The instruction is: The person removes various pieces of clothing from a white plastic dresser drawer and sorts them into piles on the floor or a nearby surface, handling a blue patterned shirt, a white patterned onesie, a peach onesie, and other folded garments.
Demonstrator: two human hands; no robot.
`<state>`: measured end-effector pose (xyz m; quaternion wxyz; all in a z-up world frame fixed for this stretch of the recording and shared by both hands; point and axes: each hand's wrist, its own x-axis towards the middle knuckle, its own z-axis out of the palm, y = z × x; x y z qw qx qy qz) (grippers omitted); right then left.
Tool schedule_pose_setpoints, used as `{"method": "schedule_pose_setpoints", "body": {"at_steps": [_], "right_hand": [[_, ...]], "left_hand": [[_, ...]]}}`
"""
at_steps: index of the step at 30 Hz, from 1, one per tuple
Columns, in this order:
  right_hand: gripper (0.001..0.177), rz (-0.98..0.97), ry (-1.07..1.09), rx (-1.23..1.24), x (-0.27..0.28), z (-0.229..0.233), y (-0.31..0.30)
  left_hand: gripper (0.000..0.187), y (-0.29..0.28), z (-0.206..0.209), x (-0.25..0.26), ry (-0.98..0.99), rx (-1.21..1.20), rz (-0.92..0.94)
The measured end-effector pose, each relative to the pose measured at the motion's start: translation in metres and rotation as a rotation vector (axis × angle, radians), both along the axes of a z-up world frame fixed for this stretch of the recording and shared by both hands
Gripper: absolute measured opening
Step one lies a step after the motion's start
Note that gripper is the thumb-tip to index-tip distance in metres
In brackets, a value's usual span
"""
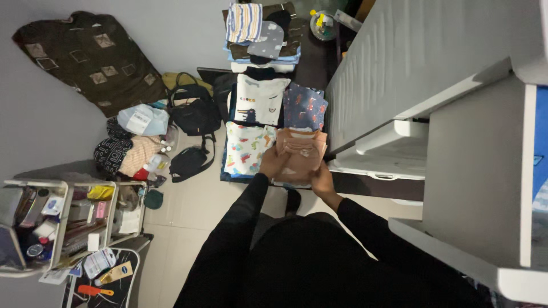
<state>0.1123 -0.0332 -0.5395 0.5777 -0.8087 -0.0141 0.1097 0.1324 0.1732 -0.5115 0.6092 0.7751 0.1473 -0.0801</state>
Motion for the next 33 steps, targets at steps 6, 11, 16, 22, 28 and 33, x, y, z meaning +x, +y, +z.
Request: {"method": "schedule_pose_setpoints", "body": {"at_steps": [6,11,16,22,28,33], "right_hand": [[0.040,-0.038,0.143,-0.071,-0.006,0.005,0.002],[0.037,-0.122,-0.003,-0.086,-0.019,0.010,0.010],[0.037,-0.160,0.076,-0.103,-0.025,0.007,0.017],[0.039,-0.216,0.045,-0.080,-0.029,0.012,0.028],[0.047,-0.229,0.025,-0.189,-0.030,0.024,0.035],[0.066,-0.318,-0.170,-0.433,-0.042,0.030,0.044]], "left_hand": [[0.039,0.015,-0.003,-0.007,-0.205,-0.063,0.040],[0.032,0.022,-0.011,-0.010,-0.090,-0.040,0.062],[0.036,0.035,-0.007,-0.017,-0.162,0.064,-0.009],[0.042,0.041,-0.005,-0.021,-0.151,0.042,-0.129],[0.042,0.048,-0.003,-0.038,-0.248,0.152,-0.136],[0.033,0.056,0.014,-0.058,-0.189,0.140,-0.068]]}}
